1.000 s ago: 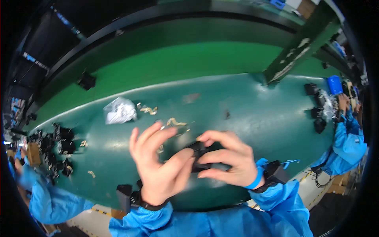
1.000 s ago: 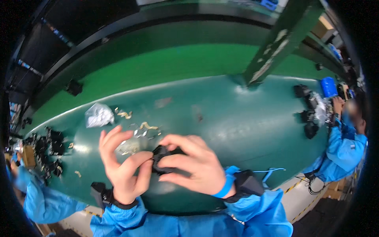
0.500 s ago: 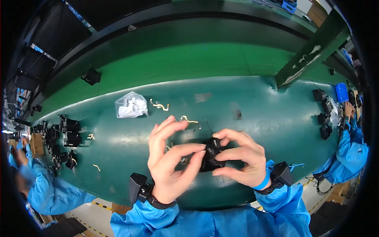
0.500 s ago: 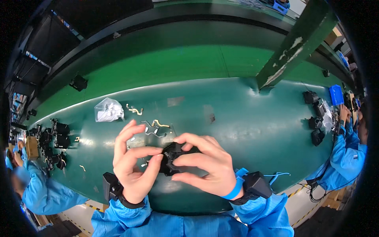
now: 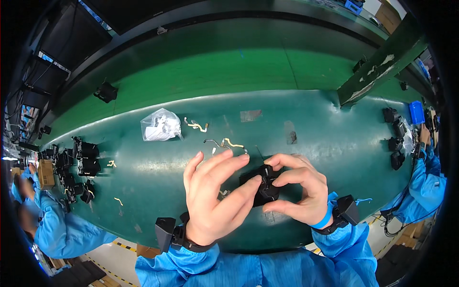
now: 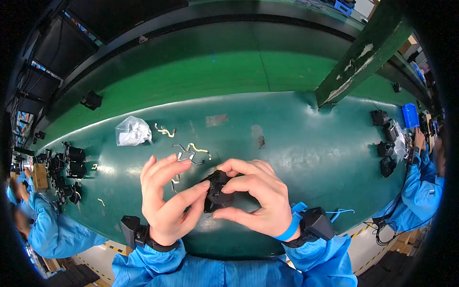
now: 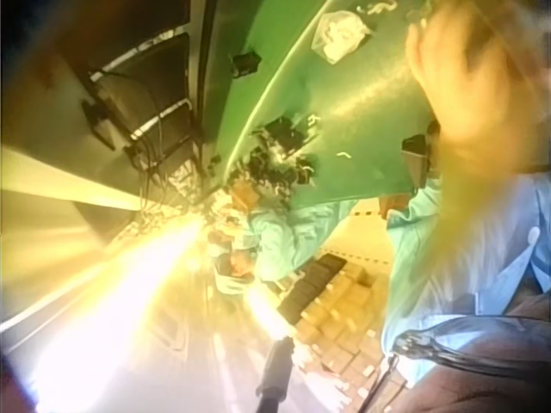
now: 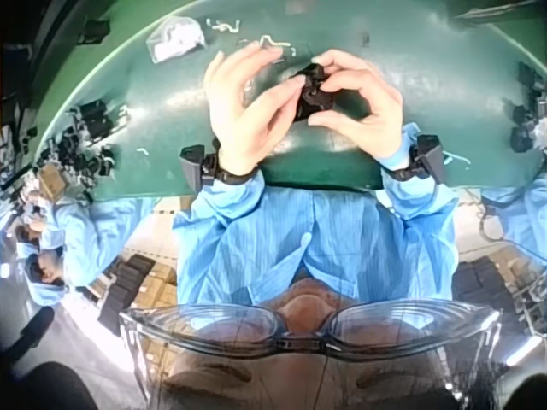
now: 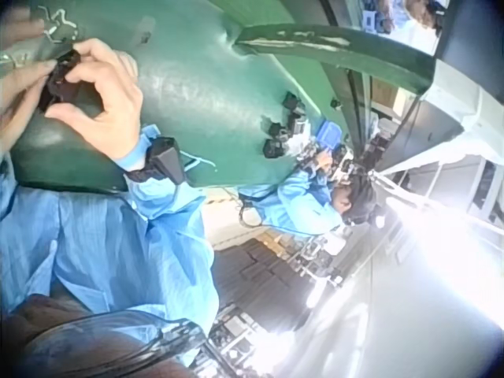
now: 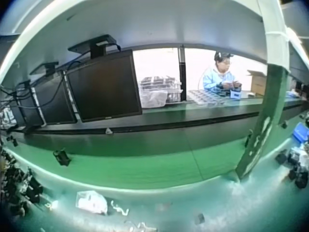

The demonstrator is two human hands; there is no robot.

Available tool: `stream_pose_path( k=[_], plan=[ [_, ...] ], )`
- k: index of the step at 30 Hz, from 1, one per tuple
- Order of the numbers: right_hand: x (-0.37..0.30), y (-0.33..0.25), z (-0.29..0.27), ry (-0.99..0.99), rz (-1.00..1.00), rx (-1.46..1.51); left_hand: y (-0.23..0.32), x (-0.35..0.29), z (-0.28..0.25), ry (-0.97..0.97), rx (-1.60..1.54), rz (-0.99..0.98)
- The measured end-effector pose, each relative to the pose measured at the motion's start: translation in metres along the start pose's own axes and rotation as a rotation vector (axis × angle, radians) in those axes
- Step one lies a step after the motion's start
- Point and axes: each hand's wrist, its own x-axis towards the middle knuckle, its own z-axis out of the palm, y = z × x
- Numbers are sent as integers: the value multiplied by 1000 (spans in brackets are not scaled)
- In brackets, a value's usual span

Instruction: Assembling small black plastic electronic housing components by inserting and routing yellow wires.

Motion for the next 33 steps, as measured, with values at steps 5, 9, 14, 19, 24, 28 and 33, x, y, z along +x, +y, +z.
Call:
stream_pose_path(
  k=[5,9,14,19,24,28,33],
  plan=[
    [0,-3,-5,-56,-45,-85,-5,4,0,-54,-305,-137],
    [5,-16,-4,-141,-21,-25,-19,3,-7,-284,-847,-352],
    [22,-18,-8,-191,7,-38,-30,0,1,-238,-937,-369],
    [106,28,-22,201,-41,-287,-42,7,-6,73,-409,-489],
    [187,92,-39,340,-162,-870,-54,6,-14,5,18,-545],
    [205,110,-34,274,-46,-944,-67,3,-7,48,181,-447],
    [192,84,-26,543,-435,-1052,-68,10,8,-88,188,-435]
  ],
)
